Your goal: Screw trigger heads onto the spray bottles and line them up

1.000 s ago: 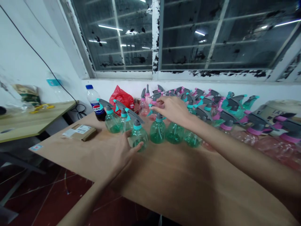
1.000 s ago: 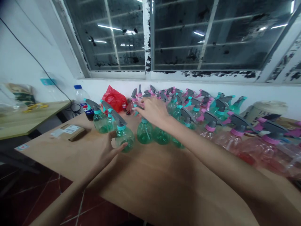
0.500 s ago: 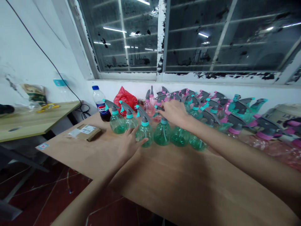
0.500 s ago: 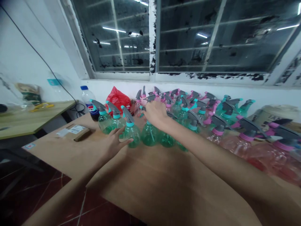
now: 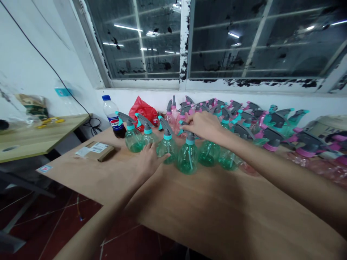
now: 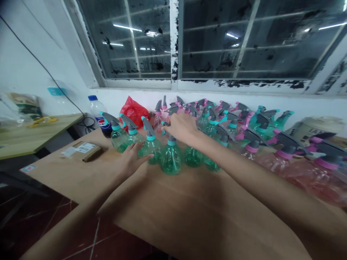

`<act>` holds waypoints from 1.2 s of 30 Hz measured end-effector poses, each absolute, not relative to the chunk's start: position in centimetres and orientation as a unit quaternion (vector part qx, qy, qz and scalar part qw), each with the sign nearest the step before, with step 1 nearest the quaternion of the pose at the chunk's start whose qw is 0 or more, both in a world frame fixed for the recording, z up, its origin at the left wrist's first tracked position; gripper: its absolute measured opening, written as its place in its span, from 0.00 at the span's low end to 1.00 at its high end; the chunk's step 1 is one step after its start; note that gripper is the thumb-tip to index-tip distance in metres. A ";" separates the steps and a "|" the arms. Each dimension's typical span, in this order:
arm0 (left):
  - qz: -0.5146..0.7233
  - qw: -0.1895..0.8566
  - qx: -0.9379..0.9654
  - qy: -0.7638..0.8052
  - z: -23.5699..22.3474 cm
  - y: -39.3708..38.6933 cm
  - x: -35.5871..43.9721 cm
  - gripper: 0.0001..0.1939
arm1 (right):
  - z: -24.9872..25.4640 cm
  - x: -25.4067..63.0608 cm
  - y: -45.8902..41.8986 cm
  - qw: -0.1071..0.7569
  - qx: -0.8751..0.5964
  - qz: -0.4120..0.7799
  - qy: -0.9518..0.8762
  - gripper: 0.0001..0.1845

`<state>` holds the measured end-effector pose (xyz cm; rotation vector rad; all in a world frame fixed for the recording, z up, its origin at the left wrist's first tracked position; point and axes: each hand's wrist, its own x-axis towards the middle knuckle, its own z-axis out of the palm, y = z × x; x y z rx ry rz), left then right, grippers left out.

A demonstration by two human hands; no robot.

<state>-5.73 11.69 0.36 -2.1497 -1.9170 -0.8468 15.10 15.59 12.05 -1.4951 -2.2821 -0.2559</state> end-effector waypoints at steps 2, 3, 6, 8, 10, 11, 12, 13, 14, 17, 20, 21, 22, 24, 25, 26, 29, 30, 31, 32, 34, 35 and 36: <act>-0.278 0.066 -0.714 -0.639 0.4 11.9 -5.6 0.27 | 12.0 15.2 15.3 0.198 -0.531 -0.088 -0.819 0.18; -0.277 0.065 -0.715 -0.639 0.5 12.0 -5.6 0.27 | 11.9 15.3 15.1 0.198 -0.529 -0.088 -0.820 0.18; -0.270 0.062 -0.714 -0.643 0.5 12.3 -5.4 0.27 | 11.9 15.4 14.5 0.199 -0.525 -0.090 -0.823 0.17; -0.266 0.063 -0.710 -0.649 0.5 12.5 -5.2 0.27 | 11.8 15.4 14.1 0.201 -0.521 -0.093 -0.824 0.17; -0.262 0.067 -0.705 -0.655 0.5 12.7 -5.0 0.27 | 11.7 15.5 13.7 0.202 -0.518 -0.104 -0.825 0.17; -0.259 0.070 -0.703 -0.658 0.5 12.8 -4.8 0.28 | 11.7 15.5 13.4 0.201 -0.517 -0.111 -0.825 0.17; -0.256 0.073 -0.701 -0.662 0.6 12.9 -4.7 0.28 | 11.6 15.5 13.2 0.200 -0.517 -0.119 -0.824 0.17; -0.253 0.076 -0.698 -0.665 0.7 12.9 -4.6 0.28 | 11.6 15.6 13.0 0.198 -0.517 -0.126 -0.823 0.17; -0.249 0.078 -0.696 -0.669 0.8 13.0 -4.4 0.27 | 11.6 15.6 12.9 0.196 -0.517 -0.131 -0.823 0.17; -0.240 0.083 -0.693 -0.675 1.1 13.3 -4.1 0.27 | 11.6 15.9 12.5 0.192 -0.516 -0.137 -0.823 0.18; -0.237 0.083 -0.690 -0.679 1.3 13.5 -3.9 0.27 | 11.6 16.3 12.0 0.183 -0.515 -0.143 -0.825 0.18; -0.237 0.082 -0.689 -0.680 1.3 13.6 -3.8 0.27 | 11.6 16.5 11.8 0.180 -0.516 -0.144 -0.825 0.18; -0.237 0.082 -0.688 -0.681 1.4 13.6 -3.8 0.27 | 11.6 16.7 11.6 0.177 -0.516 -0.144 -0.825 0.17; -0.236 0.080 -0.687 -0.683 1.4 13.6 -3.7 0.28 | 11.6 17.1 11.2 0.177 -0.517 -0.142 -0.826 0.16; -0.236 0.079 -0.687 -0.683 1.5 13.6 -3.7 0.29 | 11.5 17.3 11.1 0.178 -0.516 -0.139 -0.826 0.16; -0.236 0.078 -0.687 -0.683 1.5 13.6 -3.7 0.29 | 11.5 17.5 10.9 0.178 -0.515 -0.135 -0.827 0.16; -0.233 0.074 -0.690 -0.681 1.6 13.4 -3.7 0.30 | 11.5 17.9 10.7 0.177 -0.517 -0.120 -0.829 0.16; -0.233 0.073 -0.691 -0.681 1.7 13.4 -3.6 0.29 | 11.4 17.9 10.7 0.177 -0.517 -0.116 -0.829 0.16; -0.233 0.073 -0.690 -0.681 1.7 13.3 -3.6 0.29 | 11.4 18.0 10.6 0.178 -0.517 -0.113 -0.829 0.16; -0.233 0.073 -0.689 -0.682 1.7 13.3 -3.6 0.29 | 11.3 18.0 10.6 0.179 -0.517 -0.112 -0.829 0.16; -0.233 0.076 -0.685 -0.686 1.7 13.2 -3.6 0.29 | 11.1 18.0 10.4 0.186 -0.516 -0.113 -0.828 0.16; -0.234 0.077 -0.684 -0.687 1.7 13.2 -3.6 0.29 | 10.9 18.0 10.4 0.192 -0.515 -0.115 -0.827 0.16; -0.234 0.079 -0.683 -0.687 1.7 13.1 -3.6 0.30 | 10.8 18.1 10.3 0.198 -0.514 -0.117 -0.827 0.16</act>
